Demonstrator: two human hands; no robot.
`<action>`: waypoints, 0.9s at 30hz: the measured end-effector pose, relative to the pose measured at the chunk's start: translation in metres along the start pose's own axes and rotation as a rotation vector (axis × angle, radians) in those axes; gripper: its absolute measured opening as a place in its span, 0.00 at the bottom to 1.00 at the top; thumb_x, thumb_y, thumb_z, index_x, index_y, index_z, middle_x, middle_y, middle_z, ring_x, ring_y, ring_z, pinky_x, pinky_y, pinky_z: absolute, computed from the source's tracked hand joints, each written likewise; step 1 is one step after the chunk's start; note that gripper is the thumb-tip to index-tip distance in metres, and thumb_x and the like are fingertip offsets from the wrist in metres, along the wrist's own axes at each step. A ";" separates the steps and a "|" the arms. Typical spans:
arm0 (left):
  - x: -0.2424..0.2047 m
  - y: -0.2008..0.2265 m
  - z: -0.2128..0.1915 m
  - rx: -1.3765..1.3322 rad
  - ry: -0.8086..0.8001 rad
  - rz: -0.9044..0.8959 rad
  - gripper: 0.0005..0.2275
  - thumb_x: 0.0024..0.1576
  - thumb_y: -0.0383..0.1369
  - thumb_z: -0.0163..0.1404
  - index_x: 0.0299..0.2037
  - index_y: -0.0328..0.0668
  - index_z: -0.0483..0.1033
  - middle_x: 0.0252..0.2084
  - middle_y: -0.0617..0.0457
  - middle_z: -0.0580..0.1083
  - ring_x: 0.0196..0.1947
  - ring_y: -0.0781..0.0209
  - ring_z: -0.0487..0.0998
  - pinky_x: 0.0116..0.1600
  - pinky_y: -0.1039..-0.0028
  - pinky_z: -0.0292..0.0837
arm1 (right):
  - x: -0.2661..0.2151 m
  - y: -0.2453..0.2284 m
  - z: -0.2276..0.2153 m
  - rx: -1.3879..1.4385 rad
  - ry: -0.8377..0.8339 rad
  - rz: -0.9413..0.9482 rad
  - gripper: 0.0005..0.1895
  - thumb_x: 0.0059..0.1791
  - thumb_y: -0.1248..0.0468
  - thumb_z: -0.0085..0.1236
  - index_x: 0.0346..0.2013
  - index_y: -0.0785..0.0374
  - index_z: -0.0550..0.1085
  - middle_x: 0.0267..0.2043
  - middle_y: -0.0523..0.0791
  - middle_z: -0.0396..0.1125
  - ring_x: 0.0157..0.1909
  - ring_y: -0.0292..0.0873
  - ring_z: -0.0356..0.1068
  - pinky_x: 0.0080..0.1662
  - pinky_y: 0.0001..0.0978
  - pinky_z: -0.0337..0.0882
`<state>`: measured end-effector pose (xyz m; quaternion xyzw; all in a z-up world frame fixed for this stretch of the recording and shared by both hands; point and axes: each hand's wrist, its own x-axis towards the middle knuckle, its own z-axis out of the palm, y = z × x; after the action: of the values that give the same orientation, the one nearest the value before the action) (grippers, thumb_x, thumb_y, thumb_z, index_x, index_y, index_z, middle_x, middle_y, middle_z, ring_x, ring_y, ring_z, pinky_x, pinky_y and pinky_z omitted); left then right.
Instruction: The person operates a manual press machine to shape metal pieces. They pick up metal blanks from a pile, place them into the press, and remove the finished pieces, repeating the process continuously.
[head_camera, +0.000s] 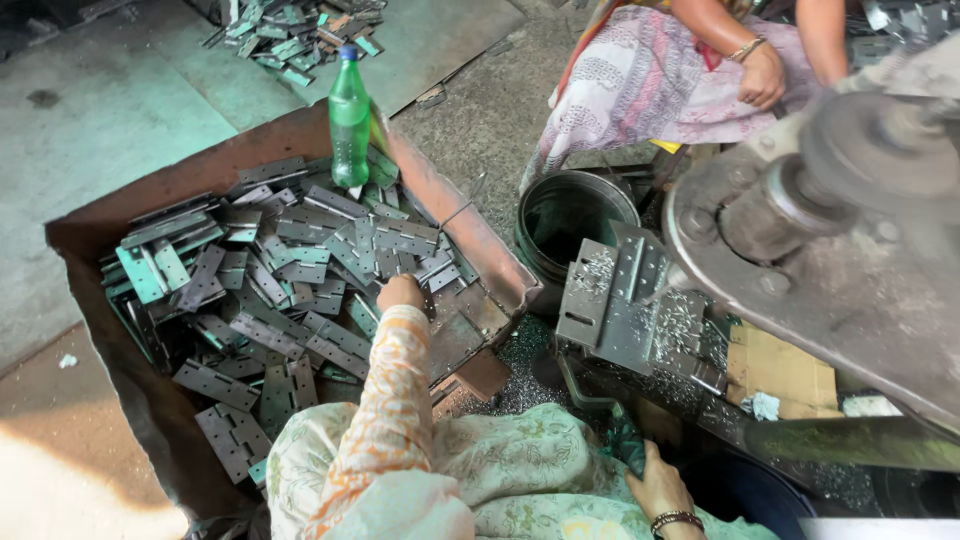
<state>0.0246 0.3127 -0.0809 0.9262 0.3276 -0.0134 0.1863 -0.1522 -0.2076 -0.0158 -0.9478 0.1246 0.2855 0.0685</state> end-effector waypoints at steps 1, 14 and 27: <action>-0.012 0.017 -0.015 0.038 0.058 0.069 0.09 0.55 0.36 0.55 0.43 0.46 0.84 0.45 0.47 0.79 0.46 0.44 0.81 0.46 0.58 0.78 | -0.003 -0.001 -0.002 0.010 0.004 -0.010 0.41 0.47 0.54 0.63 0.71 0.53 0.56 0.49 0.56 0.75 0.53 0.58 0.77 0.55 0.48 0.77; -0.263 0.187 -0.083 -0.018 0.317 1.374 0.13 0.54 0.31 0.48 0.48 0.45 0.79 0.46 0.49 0.70 0.47 0.46 0.71 0.53 0.51 0.67 | -0.001 0.001 0.018 0.146 0.085 -0.093 0.40 0.45 0.58 0.65 0.68 0.57 0.57 0.48 0.59 0.73 0.51 0.62 0.74 0.52 0.52 0.75; -0.281 0.200 0.050 0.272 0.237 1.359 0.23 0.58 0.30 0.42 0.63 0.24 0.66 0.63 0.28 0.64 0.65 0.24 0.62 0.70 0.31 0.43 | -0.028 -0.011 -0.005 0.177 0.087 -0.098 0.40 0.45 0.58 0.64 0.69 0.58 0.57 0.47 0.58 0.73 0.51 0.62 0.74 0.52 0.53 0.75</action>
<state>-0.0689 -0.0177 -0.0185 0.9360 -0.3103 0.1661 -0.0012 -0.1691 -0.1925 0.0045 -0.9544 0.1056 0.2284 0.1605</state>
